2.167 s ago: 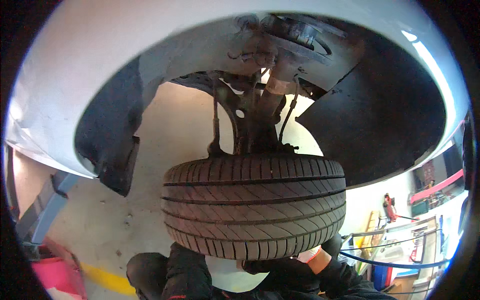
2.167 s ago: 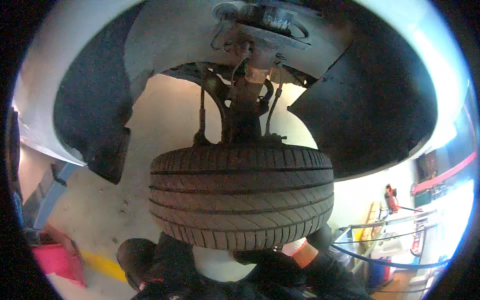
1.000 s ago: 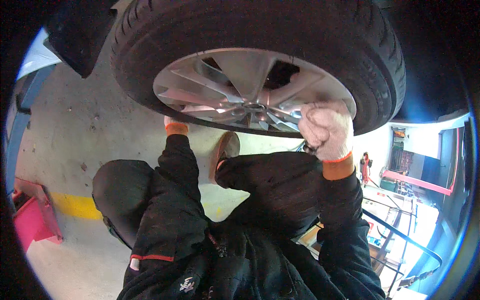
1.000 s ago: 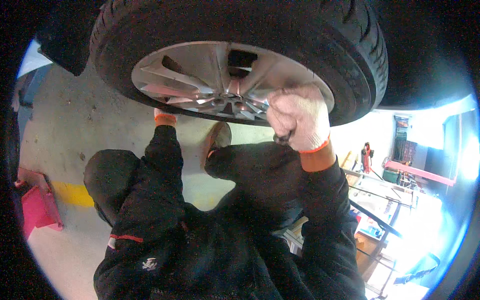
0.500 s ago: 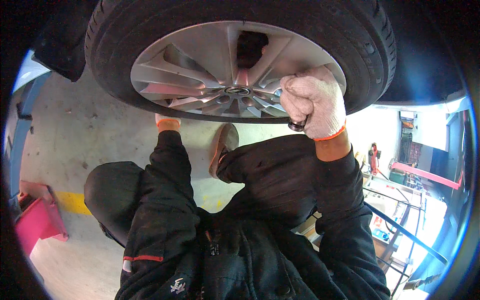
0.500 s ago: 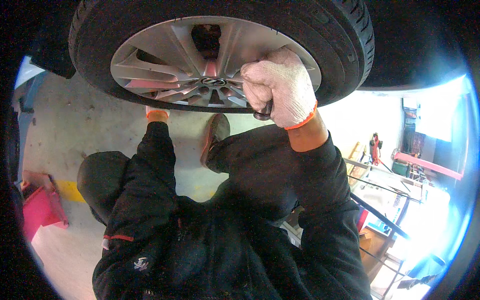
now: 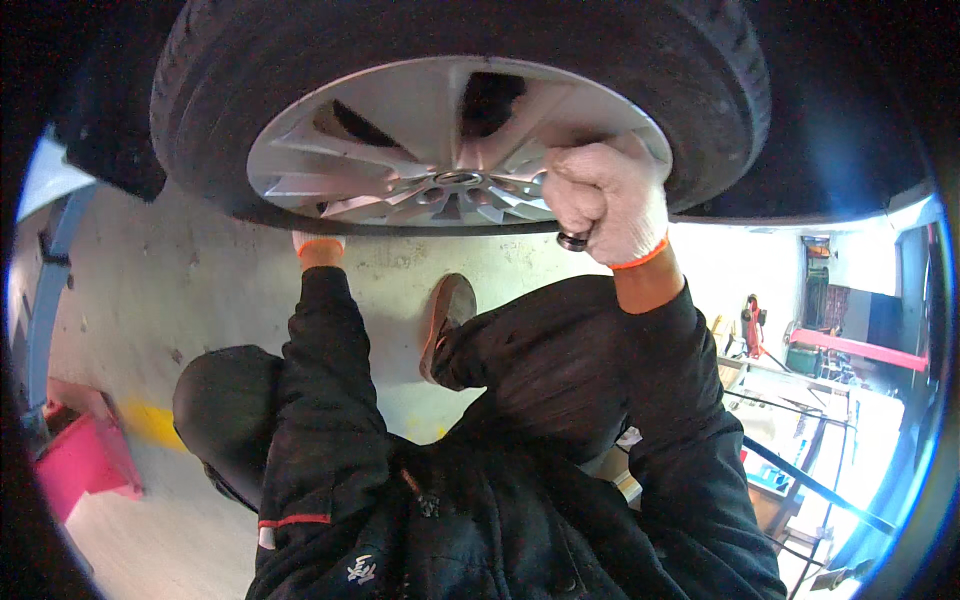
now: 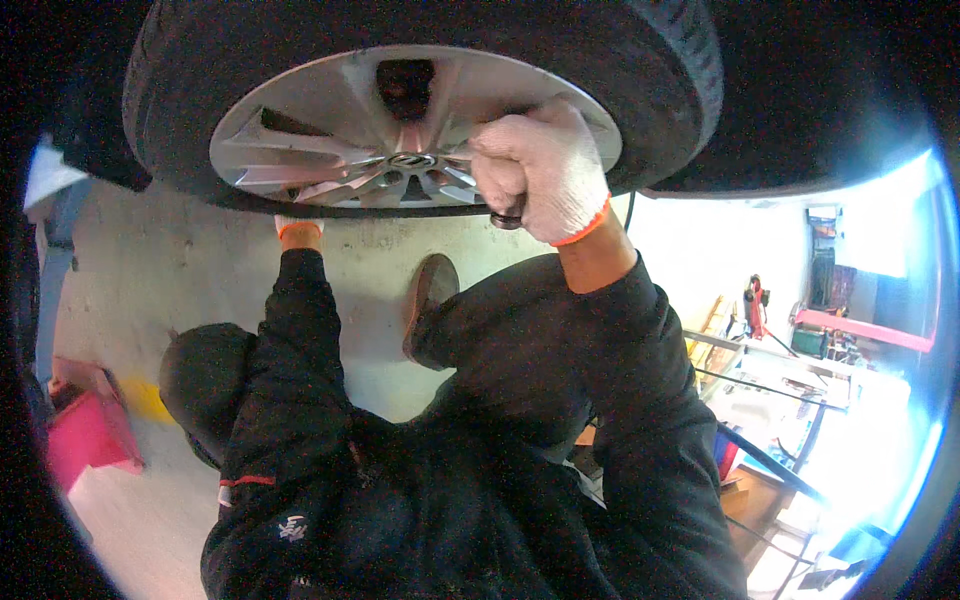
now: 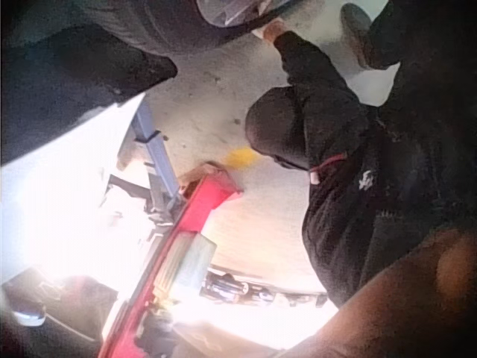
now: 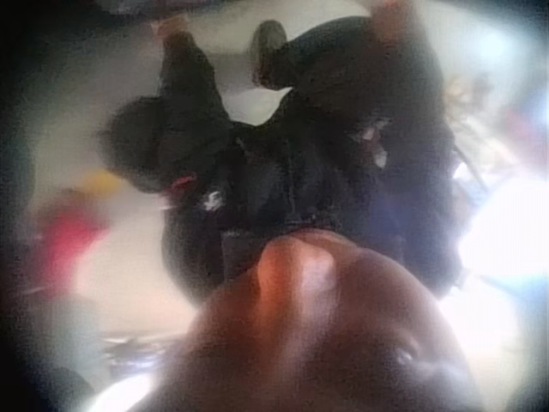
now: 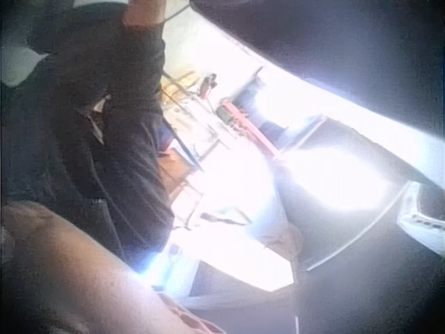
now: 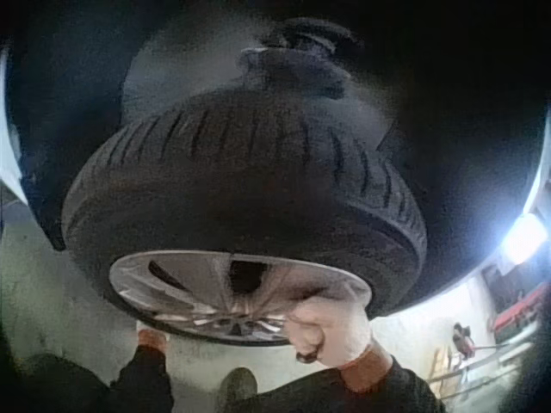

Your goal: The person retrieves a tire and lug nuts, lifts the tire onto the wheel hub, and secures it by hand-tightening the lug nuts. The person then uses an impact wrench to tighten the lug nuts on the installed tire.

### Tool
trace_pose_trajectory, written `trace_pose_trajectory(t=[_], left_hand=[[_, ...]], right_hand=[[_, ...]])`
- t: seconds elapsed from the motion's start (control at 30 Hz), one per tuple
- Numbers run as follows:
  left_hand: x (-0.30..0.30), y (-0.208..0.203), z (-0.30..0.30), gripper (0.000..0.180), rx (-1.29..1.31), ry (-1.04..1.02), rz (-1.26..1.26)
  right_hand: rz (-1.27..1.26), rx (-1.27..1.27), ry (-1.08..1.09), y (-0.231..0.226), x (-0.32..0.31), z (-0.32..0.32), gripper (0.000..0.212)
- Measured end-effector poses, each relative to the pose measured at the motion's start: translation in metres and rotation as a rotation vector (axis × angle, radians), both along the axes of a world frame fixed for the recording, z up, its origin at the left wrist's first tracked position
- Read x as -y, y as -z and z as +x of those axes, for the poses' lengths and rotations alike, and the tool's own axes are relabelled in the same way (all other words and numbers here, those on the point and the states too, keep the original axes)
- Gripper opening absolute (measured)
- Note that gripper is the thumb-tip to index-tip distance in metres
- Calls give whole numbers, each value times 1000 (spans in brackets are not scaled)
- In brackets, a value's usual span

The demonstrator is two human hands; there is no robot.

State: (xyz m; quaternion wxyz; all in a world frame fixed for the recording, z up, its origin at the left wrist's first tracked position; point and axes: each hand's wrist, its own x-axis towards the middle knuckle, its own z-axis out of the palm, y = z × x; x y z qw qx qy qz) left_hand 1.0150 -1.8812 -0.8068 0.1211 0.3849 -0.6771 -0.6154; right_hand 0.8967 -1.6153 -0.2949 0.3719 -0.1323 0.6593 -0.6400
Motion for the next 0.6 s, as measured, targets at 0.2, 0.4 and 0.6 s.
trace_pose_trajectory(t=[0.2, 0.4, 0.6], left_hand=[[7, -31, -2, 46, -475, -327, 737], [15, -36, 10, 40, -417, -145, 147], [43, -44, 6, 40, -682, -557, 866]], right_hand=[[27, 42, -45, 8, -13, -7, 44], [-39, 113, 11, 10, -23, -9, 43], [-153, 92, -12, 23, -39, -14, 45]])
